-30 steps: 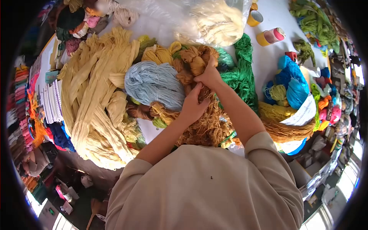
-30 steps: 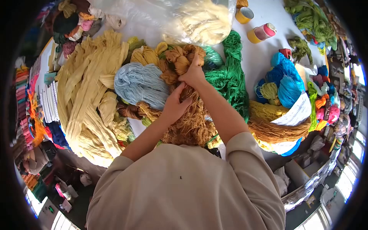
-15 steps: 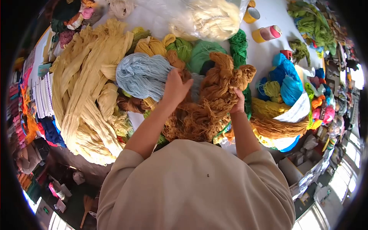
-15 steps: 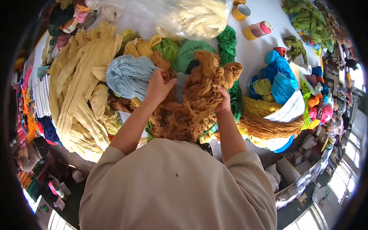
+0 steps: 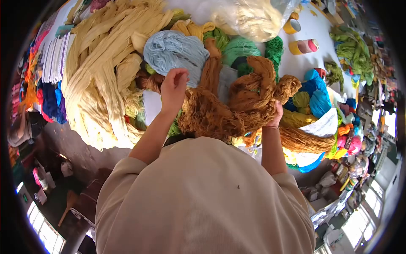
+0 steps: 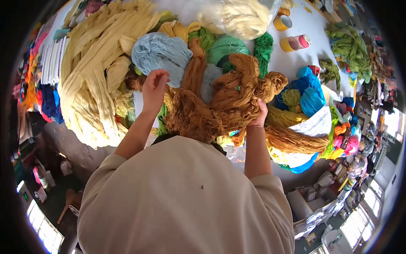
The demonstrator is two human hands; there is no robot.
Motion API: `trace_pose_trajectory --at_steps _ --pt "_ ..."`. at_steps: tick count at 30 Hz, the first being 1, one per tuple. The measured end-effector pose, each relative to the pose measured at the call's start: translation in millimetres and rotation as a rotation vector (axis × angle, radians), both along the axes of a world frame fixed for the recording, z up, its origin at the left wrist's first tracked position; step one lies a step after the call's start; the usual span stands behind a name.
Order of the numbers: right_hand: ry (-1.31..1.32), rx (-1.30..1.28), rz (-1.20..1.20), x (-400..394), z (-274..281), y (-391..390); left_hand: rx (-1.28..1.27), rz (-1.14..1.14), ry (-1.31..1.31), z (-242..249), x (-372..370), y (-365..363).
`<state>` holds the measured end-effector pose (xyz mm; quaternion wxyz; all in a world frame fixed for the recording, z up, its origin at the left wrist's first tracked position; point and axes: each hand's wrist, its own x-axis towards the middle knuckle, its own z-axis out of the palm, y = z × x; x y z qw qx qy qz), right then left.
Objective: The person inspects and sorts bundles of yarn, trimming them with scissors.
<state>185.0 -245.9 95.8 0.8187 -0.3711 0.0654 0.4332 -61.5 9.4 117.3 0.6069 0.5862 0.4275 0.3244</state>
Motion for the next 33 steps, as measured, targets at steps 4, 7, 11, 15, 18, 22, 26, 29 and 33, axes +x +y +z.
trace_pose_trajectory --at_steps 4,7,11,15,18,22,26,29,33 --pt "-0.052 0.007 0.030 -2 6 -2 0.159 -0.133 0.341 18 -19 -34" --pt "-0.083 0.011 0.052 -6 7 -6 0.548 -0.399 0.470 7 -15 -62" --pt "-0.028 0.009 0.060 -16 21 -8 0.455 -0.304 0.351 15 0 -65" --pt "-0.063 0.005 0.063 -9 14 -9 0.554 -0.208 0.228 1 59 -25" --pt "-0.018 0.039 0.090 -14 21 -1 0.721 -0.235 0.638 -44 101 -14" --pt "-0.056 0.027 0.113 -20 27 0 0.516 -0.328 1.053 -29 114 -17" --pt "-0.066 0.015 0.146 -22 36 -13 0.532 -0.555 0.941 19 77 -37" --pt "-0.087 0.038 0.173 -21 44 -17 -0.442 -0.267 -0.316 40 43 -71" --pt "-0.302 0.096 0.396 -31 77 20 -0.533 -0.367 -0.300 80 7 -118"
